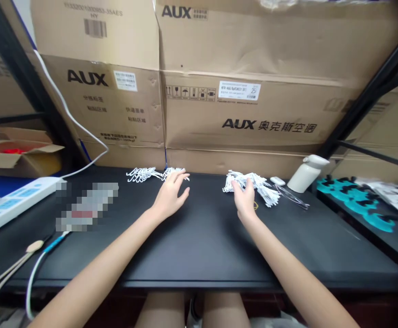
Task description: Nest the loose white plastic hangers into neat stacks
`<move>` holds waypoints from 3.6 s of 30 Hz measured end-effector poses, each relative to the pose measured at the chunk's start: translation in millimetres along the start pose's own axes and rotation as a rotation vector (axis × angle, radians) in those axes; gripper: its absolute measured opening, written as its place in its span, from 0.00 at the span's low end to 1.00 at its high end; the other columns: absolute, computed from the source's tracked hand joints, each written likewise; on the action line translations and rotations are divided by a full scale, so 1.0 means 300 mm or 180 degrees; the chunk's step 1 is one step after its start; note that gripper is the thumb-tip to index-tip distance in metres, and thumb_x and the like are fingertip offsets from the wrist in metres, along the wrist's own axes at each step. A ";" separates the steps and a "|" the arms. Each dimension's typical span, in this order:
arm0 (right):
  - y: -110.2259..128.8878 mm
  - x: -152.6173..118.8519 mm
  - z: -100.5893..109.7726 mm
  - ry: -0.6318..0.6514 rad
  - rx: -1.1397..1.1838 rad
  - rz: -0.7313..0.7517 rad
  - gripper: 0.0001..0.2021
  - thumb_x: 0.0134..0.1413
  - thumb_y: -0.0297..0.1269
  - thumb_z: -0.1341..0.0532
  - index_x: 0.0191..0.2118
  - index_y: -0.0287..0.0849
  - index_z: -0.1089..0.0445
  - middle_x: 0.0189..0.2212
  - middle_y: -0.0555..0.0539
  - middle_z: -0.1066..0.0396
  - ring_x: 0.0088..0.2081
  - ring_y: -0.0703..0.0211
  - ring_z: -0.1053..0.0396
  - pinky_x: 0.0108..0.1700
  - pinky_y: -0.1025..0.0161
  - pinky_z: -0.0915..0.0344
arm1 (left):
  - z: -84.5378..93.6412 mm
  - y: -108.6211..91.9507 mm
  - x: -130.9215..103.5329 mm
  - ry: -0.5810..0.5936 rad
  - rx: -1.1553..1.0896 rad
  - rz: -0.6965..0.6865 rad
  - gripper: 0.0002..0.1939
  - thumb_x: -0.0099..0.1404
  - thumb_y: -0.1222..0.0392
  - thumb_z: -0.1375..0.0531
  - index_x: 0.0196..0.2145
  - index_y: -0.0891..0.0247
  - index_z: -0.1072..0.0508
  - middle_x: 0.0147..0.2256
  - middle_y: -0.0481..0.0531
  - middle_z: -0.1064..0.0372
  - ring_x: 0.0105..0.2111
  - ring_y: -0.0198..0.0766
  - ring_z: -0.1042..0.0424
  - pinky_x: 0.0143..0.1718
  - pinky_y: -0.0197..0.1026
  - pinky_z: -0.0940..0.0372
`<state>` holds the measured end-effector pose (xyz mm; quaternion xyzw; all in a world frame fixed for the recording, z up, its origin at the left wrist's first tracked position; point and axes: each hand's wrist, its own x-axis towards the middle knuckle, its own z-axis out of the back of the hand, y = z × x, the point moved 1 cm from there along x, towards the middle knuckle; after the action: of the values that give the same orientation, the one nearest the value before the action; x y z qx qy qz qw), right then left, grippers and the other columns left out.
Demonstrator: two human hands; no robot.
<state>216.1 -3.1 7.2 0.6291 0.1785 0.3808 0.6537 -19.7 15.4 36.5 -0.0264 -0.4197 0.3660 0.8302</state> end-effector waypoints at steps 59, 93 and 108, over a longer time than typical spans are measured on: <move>0.020 -0.172 -0.217 0.2231 -0.2200 0.2586 0.07 0.59 0.28 0.47 0.32 0.39 0.33 0.33 0.43 0.33 0.35 0.56 0.35 0.39 0.61 0.37 | -0.009 0.136 -0.061 0.1278 0.1646 -0.0691 0.34 0.61 0.34 0.49 0.54 0.62 0.31 0.52 0.63 0.33 0.52 0.53 0.36 0.48 0.50 0.42; -0.013 -0.014 -0.121 0.2386 -0.2292 0.2525 0.11 0.51 0.20 0.45 0.32 0.40 0.28 0.29 0.46 0.32 0.30 0.60 0.35 0.36 0.64 0.39 | -0.009 0.154 -0.058 0.1467 0.1102 -0.0886 0.33 0.64 0.38 0.50 0.57 0.63 0.34 0.55 0.62 0.36 0.54 0.51 0.37 0.52 0.50 0.43; 0.065 -0.065 -0.098 0.1173 -0.0797 0.2633 0.08 0.58 0.34 0.44 0.34 0.42 0.27 0.30 0.46 0.32 0.30 0.59 0.33 0.36 0.61 0.34 | 0.033 0.088 -0.045 0.0604 0.0201 -0.0520 0.35 0.63 0.41 0.45 0.60 0.68 0.41 0.55 0.64 0.36 0.55 0.50 0.37 0.57 0.51 0.44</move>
<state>177.3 1.4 16.9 0.4857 -0.0214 0.7333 0.4753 -47.3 23.7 24.5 -0.0005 -0.3282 0.3060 0.8937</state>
